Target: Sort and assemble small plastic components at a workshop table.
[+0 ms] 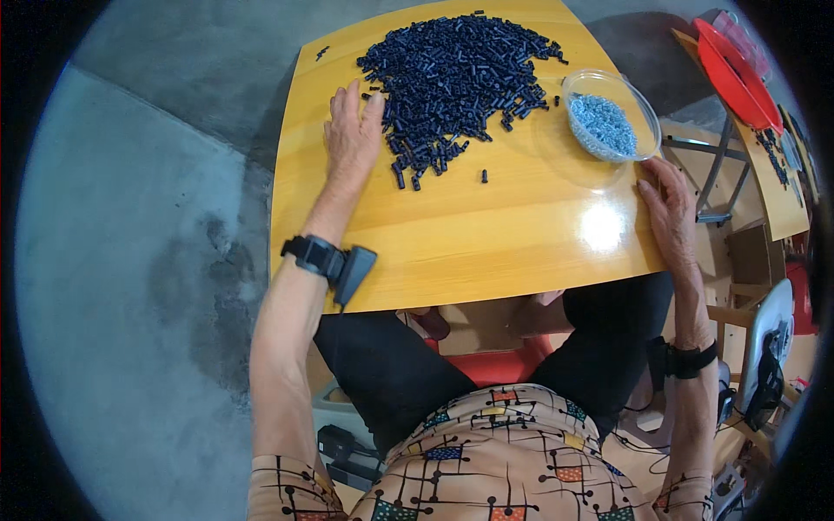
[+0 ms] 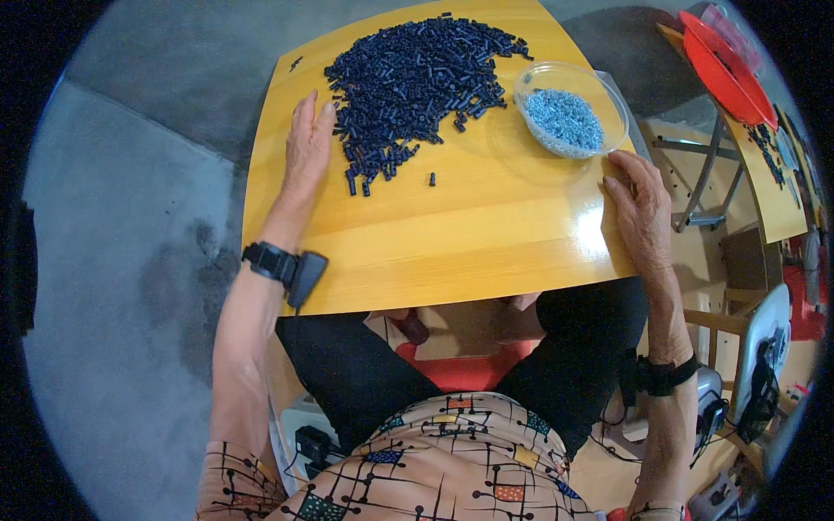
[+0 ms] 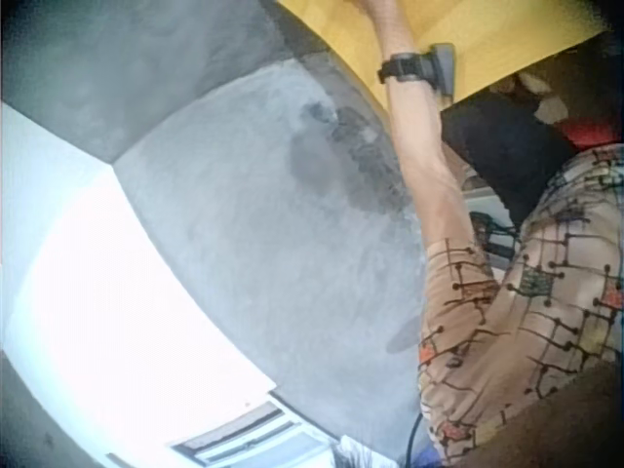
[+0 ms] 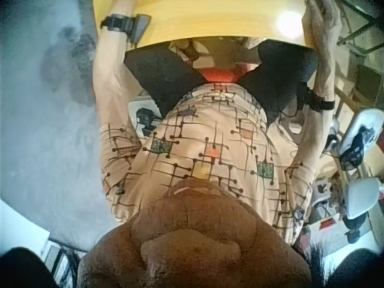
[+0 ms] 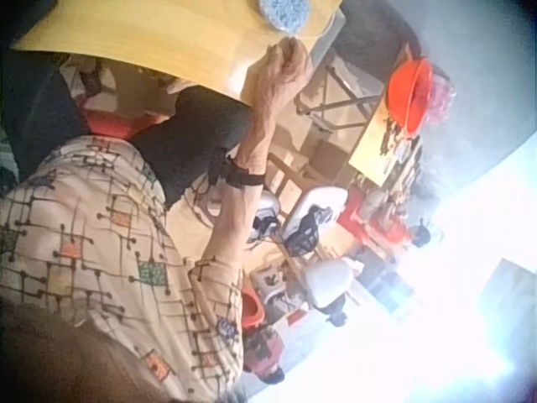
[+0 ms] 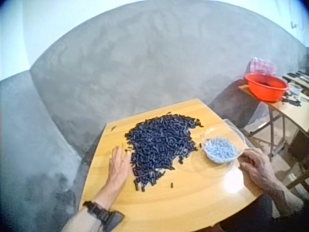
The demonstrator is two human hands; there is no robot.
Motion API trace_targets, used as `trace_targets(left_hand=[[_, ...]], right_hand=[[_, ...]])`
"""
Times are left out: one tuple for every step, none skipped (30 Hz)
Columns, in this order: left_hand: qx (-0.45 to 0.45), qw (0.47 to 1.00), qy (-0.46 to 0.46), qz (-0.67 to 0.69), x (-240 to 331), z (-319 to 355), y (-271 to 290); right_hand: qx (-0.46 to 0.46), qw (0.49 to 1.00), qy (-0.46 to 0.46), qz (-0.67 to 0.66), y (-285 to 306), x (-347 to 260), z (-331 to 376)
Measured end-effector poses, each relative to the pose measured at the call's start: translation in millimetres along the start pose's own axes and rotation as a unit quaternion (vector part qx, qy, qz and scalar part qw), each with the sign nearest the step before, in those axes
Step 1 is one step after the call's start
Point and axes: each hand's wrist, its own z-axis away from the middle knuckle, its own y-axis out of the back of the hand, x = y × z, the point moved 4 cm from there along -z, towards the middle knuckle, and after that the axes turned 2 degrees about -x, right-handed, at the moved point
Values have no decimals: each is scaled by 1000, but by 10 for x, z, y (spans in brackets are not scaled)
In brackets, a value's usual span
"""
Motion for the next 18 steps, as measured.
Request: trace_targets(left_hand=[[-7, 1000, 21, -17, -77, -60, -3], [-9, 1000, 21, -14, -132, -97, -23], [-31, 999, 17, -42, -128, -126, -66], [-53, 996, 13, -68, -121, -133, -127], [-56, 996, 13, -64, -115, -134, -177], [-72, 997, -4, -29, -63, -119, -200], [-87, 996, -21, 7, -7, -103, -225], [-91, 996, -18, 9, 26, -84, -259], [-91, 995, -28, 15, 73, -76, -289], [-90, 995, -36, 21, 112, -67, -303], [-91, 995, -34, 24, 129, -56, -301], [-78, 996, -17, 51, 140, -54, -279], [-64, 995, 0, 77, 148, -52, -247], [-61, 995, 3, 77, 156, -21, -202], [-54, 990, 22, 127, 239, 25, -167], [-42, 984, 44, 168, 271, 99, -94], [-41, 984, 45, 166, 287, 162, -31], [-39, 980, 60, 187, 276, 236, 52]], right_hand=[[0, 1000, 2, 18, 19, 0, 2], [1, 999, 3, 36, 34, 0, 5], [1, 999, 1, 40, 42, 18, 4], [-3, 999, 5, 36, 40, 28, 4], [-7, 999, 8, 33, 44, 31, 3], [-10, 999, 5, 36, 25, 29, 7], [-1, 999, 6, 33, 13, 13, 10], [7, 1000, 8, 30, 2, 4, 18], [6, 999, 6, 34, 9, -6, 18], [7, 999, 11, 32, 16, -19, 18], [8, 999, 17, 29, 20, -40, 23], [6, 999, 18, 30, 15, -63, 29], [3, 1000, 4, 12, 13, -90, 52], [1, 1000, -9, -7, 0, -124, 80], [4, 1000, -11, 1, 44, -168, 135], [18, 999, 49, 6, 35, -264, 188], [32, 994, 109, 10, 13, -379, 247], [10, 988, 150, -19, -63, -530, 303]])
